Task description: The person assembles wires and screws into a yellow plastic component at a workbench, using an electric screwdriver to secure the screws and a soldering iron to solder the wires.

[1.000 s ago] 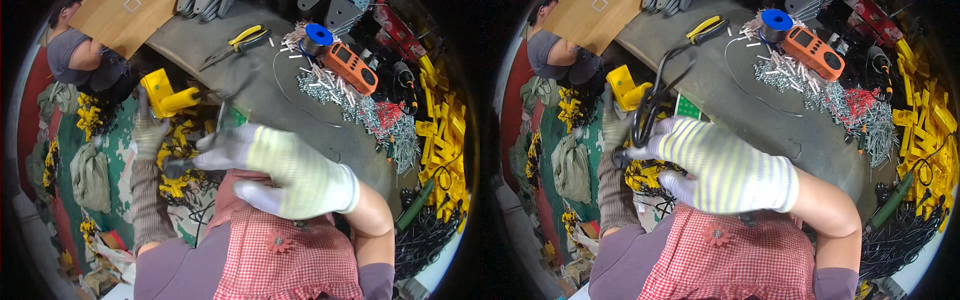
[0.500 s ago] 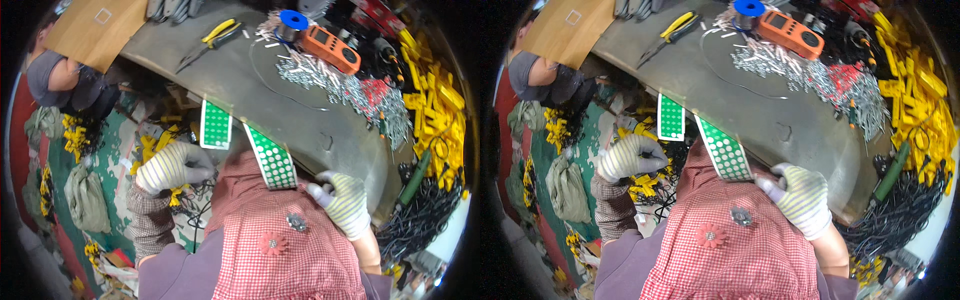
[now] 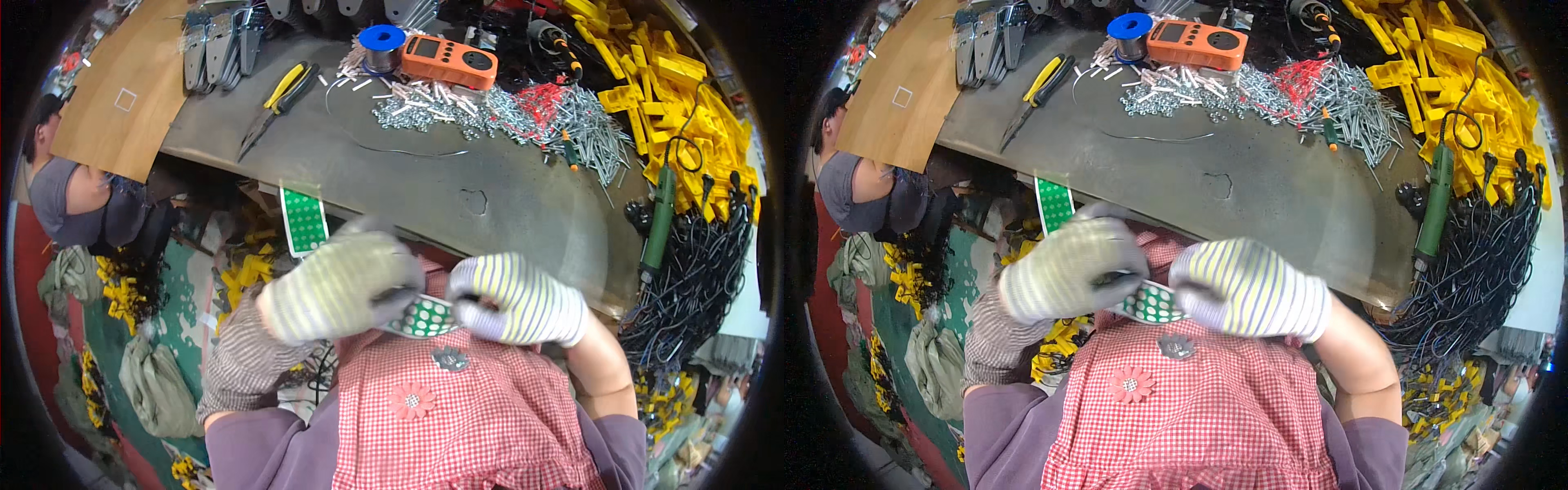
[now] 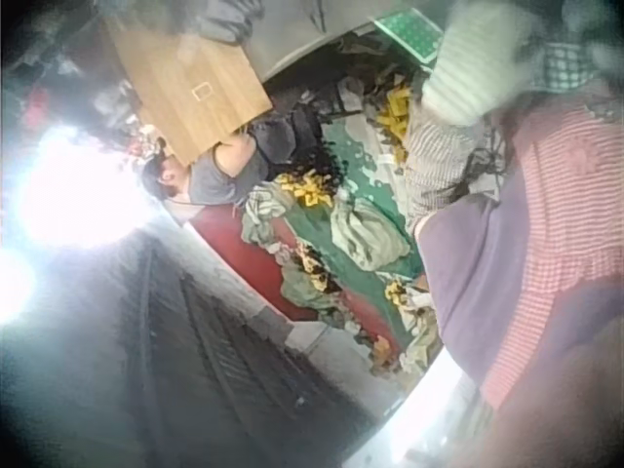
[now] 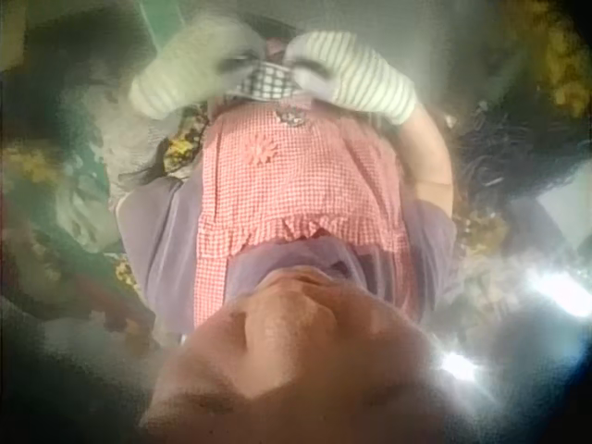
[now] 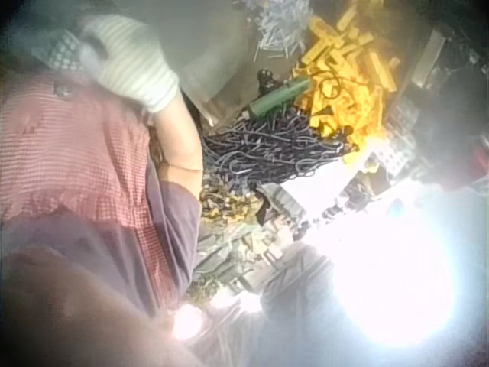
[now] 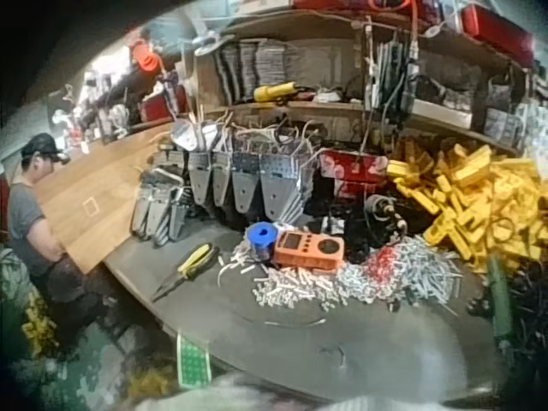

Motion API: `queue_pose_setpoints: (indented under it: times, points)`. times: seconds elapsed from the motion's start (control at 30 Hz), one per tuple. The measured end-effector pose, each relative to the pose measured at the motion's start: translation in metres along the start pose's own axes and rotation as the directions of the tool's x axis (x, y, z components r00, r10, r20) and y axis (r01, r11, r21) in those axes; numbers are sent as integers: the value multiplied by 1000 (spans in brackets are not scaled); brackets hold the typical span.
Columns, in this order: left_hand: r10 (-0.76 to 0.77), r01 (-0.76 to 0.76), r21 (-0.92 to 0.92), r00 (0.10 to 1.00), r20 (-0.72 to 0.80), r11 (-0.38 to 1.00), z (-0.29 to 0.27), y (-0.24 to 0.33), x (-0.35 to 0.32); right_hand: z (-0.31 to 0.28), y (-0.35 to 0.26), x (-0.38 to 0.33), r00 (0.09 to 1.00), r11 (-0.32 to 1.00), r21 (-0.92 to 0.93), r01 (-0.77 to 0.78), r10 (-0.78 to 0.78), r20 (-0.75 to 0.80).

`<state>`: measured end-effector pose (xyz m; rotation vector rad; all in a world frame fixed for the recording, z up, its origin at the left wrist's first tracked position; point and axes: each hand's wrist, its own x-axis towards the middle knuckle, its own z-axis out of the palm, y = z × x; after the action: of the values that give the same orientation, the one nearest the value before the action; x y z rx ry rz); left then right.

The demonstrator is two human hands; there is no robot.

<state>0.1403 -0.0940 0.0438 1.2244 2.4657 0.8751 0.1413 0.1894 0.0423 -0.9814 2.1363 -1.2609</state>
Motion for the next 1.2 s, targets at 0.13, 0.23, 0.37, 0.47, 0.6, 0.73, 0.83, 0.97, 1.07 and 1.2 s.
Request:
queue_pose_setpoints:
  times: [0.13,0.23,0.37,0.47,0.6,0.73,0.83,0.97,1.07,1.2]
  points:
    - [-479,329,-625,874,-82,708,-28,21,-38,-30,17,15,978,773,-600,-206,145,-149]
    - [-471,205,-701,857,-209,683,-13,7,-56,-28,36,22,993,611,-783,-114,55,-102]
    - [-221,58,-767,969,-111,639,1,-15,-47,-50,25,28,999,488,-873,24,-31,10]
    - [-410,113,-750,884,-224,652,18,-11,-29,-69,14,31,985,418,-903,95,-172,24]
    - [-794,295,-863,581,-178,410,34,-10,-10,-76,9,28,967,357,-922,146,-248,57]
    - [-735,543,-500,558,-385,675,41,-31,23,-79,10,24,964,349,-925,153,-258,62]
    - [-516,729,209,629,-581,652,63,-53,51,-80,6,27,953,365,-915,169,-296,57]
    - [-398,678,351,691,-603,645,72,-54,58,-70,7,24,950,388,-911,139,-311,12]
    - [-399,675,216,630,-666,706,60,-24,64,-62,17,21,973,463,-885,54,-222,-57]
    - [-321,514,31,581,-748,857,15,-11,20,-42,45,13,979,626,-780,2,-159,-126]
